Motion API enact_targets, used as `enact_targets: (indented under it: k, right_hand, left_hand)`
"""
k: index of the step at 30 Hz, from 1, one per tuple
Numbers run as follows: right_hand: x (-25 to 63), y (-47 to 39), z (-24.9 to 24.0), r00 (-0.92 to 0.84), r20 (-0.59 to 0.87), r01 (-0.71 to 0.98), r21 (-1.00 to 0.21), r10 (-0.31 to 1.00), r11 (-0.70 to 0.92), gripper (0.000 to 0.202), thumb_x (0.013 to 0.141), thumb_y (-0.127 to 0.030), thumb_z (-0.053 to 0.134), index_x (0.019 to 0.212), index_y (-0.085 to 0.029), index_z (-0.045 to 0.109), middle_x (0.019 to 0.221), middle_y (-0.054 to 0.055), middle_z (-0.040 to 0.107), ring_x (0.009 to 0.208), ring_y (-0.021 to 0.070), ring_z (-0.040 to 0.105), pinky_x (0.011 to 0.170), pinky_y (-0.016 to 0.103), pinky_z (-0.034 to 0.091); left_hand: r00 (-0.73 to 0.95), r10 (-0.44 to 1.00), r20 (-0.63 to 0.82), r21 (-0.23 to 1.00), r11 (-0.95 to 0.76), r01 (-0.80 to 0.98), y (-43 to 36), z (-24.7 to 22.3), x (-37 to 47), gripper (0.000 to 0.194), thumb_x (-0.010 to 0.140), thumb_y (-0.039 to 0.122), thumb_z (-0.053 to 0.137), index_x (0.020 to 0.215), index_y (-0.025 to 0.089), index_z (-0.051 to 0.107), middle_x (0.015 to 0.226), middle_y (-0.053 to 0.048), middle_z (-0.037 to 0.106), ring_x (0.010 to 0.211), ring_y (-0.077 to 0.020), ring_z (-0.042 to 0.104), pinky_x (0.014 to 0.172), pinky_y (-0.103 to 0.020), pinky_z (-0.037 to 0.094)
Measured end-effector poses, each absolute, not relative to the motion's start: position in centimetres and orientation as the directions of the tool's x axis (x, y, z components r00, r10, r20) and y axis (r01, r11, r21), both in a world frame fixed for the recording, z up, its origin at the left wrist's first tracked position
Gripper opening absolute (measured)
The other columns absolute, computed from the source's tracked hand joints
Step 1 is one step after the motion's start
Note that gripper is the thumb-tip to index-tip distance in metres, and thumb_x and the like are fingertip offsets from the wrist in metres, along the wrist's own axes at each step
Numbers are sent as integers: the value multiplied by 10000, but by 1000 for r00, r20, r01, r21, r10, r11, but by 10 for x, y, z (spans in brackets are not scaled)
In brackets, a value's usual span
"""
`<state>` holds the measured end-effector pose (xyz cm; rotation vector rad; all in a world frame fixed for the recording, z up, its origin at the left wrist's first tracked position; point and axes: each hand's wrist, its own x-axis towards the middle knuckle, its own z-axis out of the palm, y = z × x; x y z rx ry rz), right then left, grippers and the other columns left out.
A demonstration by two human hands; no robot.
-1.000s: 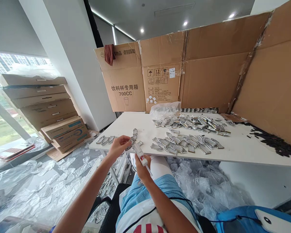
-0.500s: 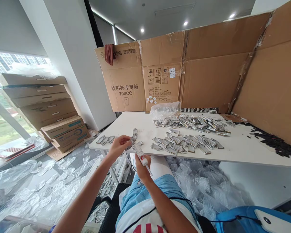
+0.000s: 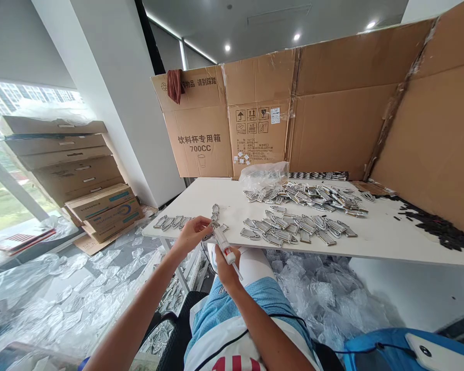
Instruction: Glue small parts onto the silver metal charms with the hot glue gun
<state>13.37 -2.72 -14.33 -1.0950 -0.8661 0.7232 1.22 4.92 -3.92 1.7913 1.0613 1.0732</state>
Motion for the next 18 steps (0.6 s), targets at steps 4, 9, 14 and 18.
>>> enact_targets:
  k: [4, 9, 14, 18]
  right_hand:
    - [134, -26, -144, 487, 227, -56, -955, 843, 290, 658, 916, -694, 717, 494, -294, 409, 460, -45, 390, 512, 149, 415, 536, 324, 372]
    - [134, -29, -139, 508, 225, -36, -959, 831, 281, 638, 910, -661, 710, 483, -294, 409, 461, -37, 399, 521, 157, 436, 533, 320, 377]
    - [134, -32, -134, 507, 222, -39, -960, 833, 279, 626, 899, -660, 692, 474, -300, 407, 467, -27, 402, 522, 171, 468, 527, 328, 400]
    - [135, -32, -134, 506, 228, -20, -961, 832, 275, 656, 908, -691, 697, 470, -301, 404, 457, -20, 406, 516, 185, 485, 538, 344, 423]
  left_hand:
    - [296, 917, 269, 902, -347, 257, 49, -39, 12, 323, 776, 448, 855, 982, 202, 814, 854, -60, 796, 746, -192, 704, 704, -317, 551]
    - [286, 918, 276, 901, -351, 254, 45, -35, 13, 303, 771, 430, 855, 971, 206, 813, 868, -61, 801, 745, -191, 708, 704, -318, 558]
    - [269, 923, 276, 899, -347, 266, 44, -34, 12, 303, 784, 430, 852, 988, 208, 816, 845, -55, 786, 749, -195, 695, 689, -314, 538]
    - [249, 928, 277, 901, -341, 268, 45, -34, 11, 292, 785, 422, 856, 986, 212, 825, 809, -48, 768, 724, -192, 673, 643, -302, 508]
